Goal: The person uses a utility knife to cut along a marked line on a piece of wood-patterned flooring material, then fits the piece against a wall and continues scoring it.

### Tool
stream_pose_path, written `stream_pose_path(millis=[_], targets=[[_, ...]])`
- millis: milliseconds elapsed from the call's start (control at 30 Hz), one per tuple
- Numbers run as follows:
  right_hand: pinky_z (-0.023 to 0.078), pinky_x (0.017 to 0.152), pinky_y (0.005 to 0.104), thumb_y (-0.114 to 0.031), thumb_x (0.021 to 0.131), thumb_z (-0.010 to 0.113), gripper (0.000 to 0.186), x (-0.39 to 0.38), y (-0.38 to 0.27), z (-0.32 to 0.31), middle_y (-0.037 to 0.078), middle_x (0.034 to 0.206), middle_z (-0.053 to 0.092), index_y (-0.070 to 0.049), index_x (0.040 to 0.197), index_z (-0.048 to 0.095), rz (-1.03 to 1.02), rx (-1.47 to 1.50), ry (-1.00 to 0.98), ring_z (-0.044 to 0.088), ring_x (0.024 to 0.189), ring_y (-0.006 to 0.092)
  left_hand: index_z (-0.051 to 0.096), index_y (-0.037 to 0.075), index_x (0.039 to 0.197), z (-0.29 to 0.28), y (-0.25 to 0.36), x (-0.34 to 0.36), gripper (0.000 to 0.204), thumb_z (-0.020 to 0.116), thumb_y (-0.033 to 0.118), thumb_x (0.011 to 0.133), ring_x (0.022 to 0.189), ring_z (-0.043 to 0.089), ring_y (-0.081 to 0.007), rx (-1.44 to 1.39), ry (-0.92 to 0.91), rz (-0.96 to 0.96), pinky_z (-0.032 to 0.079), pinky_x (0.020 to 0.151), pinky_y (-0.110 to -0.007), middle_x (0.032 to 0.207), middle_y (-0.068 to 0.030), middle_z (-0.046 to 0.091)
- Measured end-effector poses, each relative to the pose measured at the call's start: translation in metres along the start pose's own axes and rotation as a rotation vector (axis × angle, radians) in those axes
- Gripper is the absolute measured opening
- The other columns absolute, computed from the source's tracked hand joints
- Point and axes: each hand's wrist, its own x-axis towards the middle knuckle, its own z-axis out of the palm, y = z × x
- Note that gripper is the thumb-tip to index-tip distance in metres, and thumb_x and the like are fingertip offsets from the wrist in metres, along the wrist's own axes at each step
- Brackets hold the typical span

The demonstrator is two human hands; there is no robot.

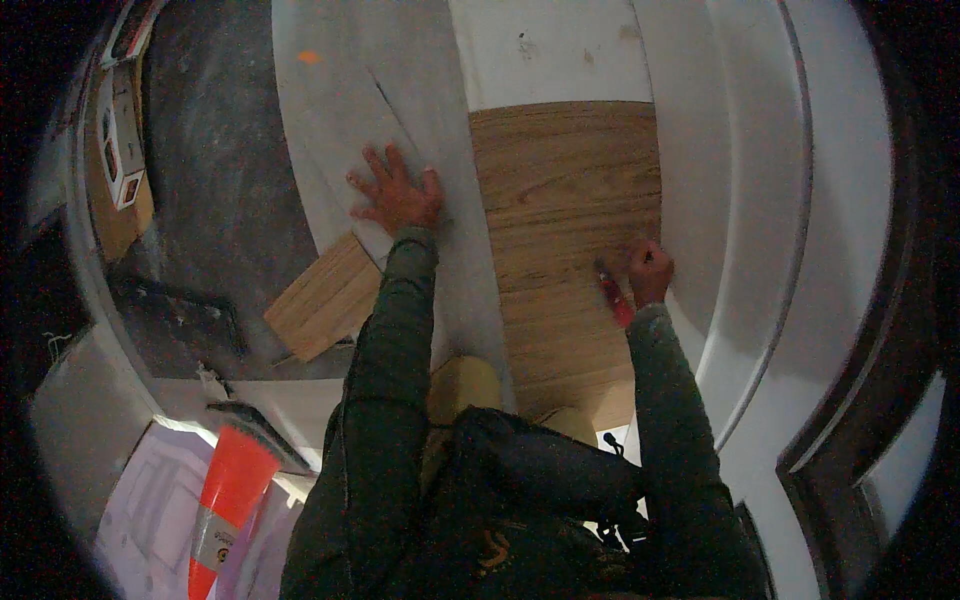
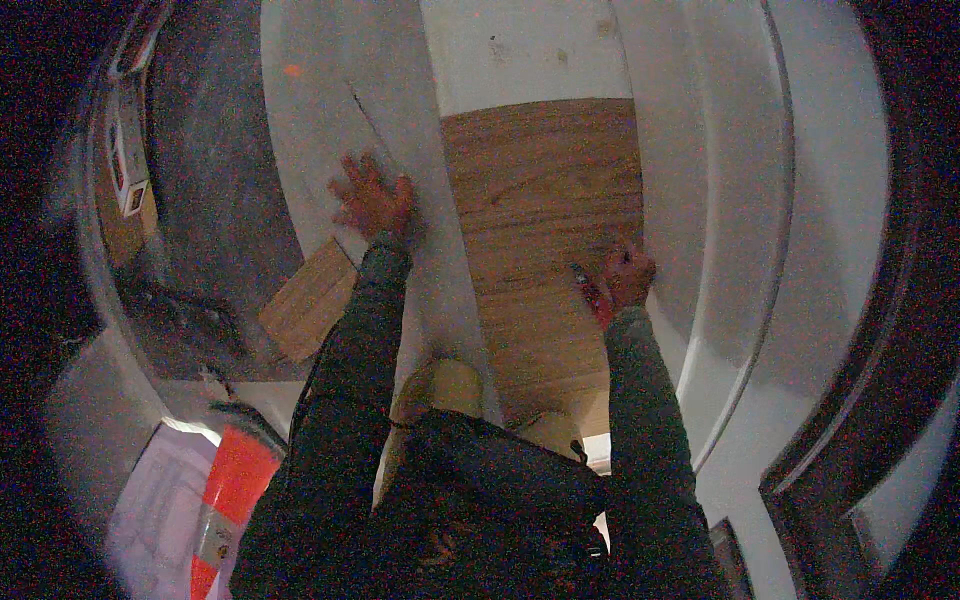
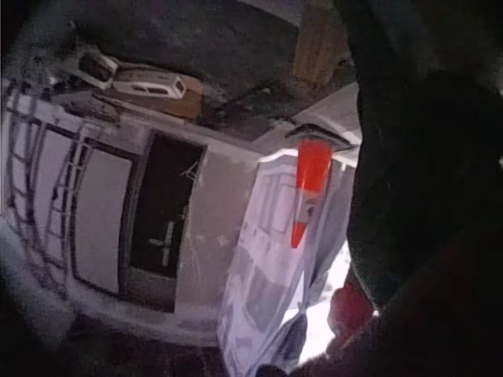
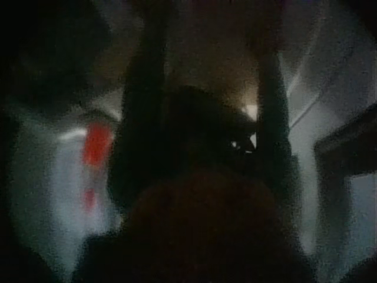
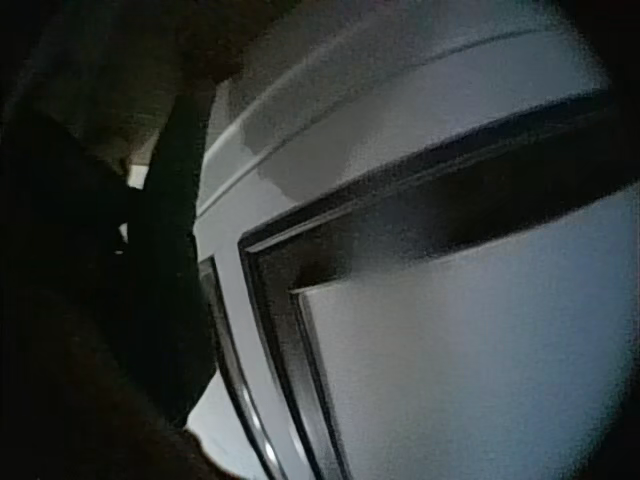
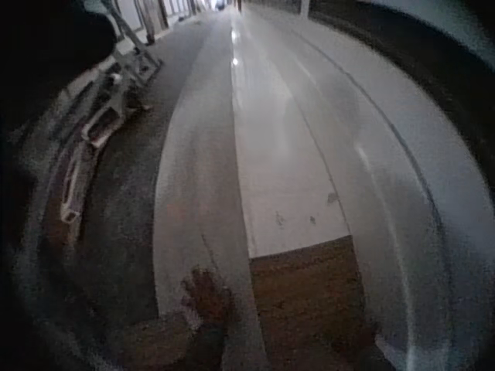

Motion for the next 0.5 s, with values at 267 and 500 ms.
stream_pose_path(millis=[267, 500], targets=[[0.049, 0.053, 0.0355, -0.019, 0.087, 0.065, 0.011, -0.003, 0.017, 0.046, 0.009, 0.067, 0.066, -0.01, 0.082, 0.065, -0.066, -0.206, 0.359, 0.064, 0.059, 0.0222, 0.033, 0.02, 0.147, 0.003, -0.007, -0.009, 0.069, 0.051, 0.046, 0.086, 0.144, 0.005, -0.0431, 0.017, 0.143, 0.055, 0.003, 0.107, -0.069, 0.159, -0.0061, 0.015], [0.049, 0.052, 0.0367, -0.02, 0.086, 0.067, 0.013, -0.003, 0.02, 0.039, 0.009, 0.069, 0.064, -0.009, 0.08, 0.063, -0.177, -0.225, 0.402, 0.063, 0.058, 0.0237, 0.033, 0.019, 0.147, -0.006, 0.006, -0.013, 0.061, 0.047, 0.039, 0.091, 0.144, 0.005, -0.0423, 0.004, 0.11, 0.026, 0.006, 0.11, -0.065, 0.159, -0.0063, 0.015]])
